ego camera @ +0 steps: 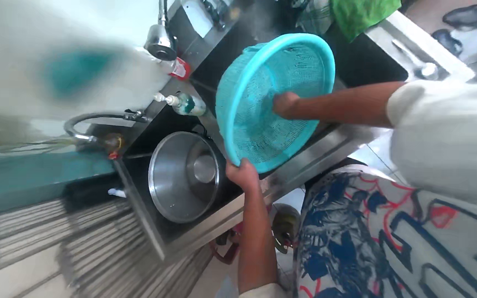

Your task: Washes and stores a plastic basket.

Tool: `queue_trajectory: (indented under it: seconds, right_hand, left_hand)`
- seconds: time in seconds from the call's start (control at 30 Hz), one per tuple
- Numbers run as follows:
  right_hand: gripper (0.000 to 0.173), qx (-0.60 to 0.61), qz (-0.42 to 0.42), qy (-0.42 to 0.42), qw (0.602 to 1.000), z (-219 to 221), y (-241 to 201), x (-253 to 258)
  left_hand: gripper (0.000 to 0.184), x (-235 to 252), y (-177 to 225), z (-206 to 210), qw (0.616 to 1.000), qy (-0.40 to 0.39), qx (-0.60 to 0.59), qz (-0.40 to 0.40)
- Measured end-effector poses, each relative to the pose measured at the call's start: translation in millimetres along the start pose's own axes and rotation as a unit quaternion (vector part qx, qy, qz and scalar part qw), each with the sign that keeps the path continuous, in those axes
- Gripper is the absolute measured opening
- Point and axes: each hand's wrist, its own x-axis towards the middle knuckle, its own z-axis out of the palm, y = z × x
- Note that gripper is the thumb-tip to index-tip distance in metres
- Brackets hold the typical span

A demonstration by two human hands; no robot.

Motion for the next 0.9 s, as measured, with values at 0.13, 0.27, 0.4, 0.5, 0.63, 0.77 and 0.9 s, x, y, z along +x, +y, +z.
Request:
queue_trajectory:
  seconds: [0.13, 0.27, 0.4, 0.5, 0.63, 0.77, 0.9]
  right_hand:
    - [0.039, -0.050, -0.070, 0.182, 0.980, -76.6, 10.4, -7.9]
    - [0.030, -0.077, -0.019, 0.156, 0.985, -76.2, 48.4, 10.8]
    - [0.031, -0.001, 0.069, 0.107, 0.992, -25.9, 65.8, 13.2]
    - [0.039, 0.100, 0.130, 0.077, 0.983, 26.6, 58.3, 9.2]
    - [0.035, 0.288, 0.147, 0.046, 0.945, 92.3, 31.3, 22.9]
    - [0.032, 0.399, 0.066, -0.149, 0.903, 68.9, -14.7, 25.2]
    - [0.028, 0.215, -0.049, -0.067, 0.973, 23.6, -21.7, 9.7]
  left_hand:
    - [0.014, 0.4, 7.9, 1.1, 0.999, -0.023, 0.045, 0.000]
    - [0.013, -2.9, 6.3, -2.7, 0.999, -0.028, 0.025, 0.009]
    - [0.014, -7.7, 5.4, 0.7, 0.999, -0.016, -0.018, 0.032]
    - [0.017, -13.4, 4.0, 5.6, 0.998, -0.016, -0.044, 0.042]
    - [0.024, -13.7, -3.8, 12.4, 0.997, -0.010, -0.067, 0.040]
    - [0.019, -6.6, -8.5, 16.3, 0.998, 0.011, -0.061, 0.002]
    - [0.021, 1.8, -10.4, 16.2, 0.996, 0.051, -0.053, 0.042]
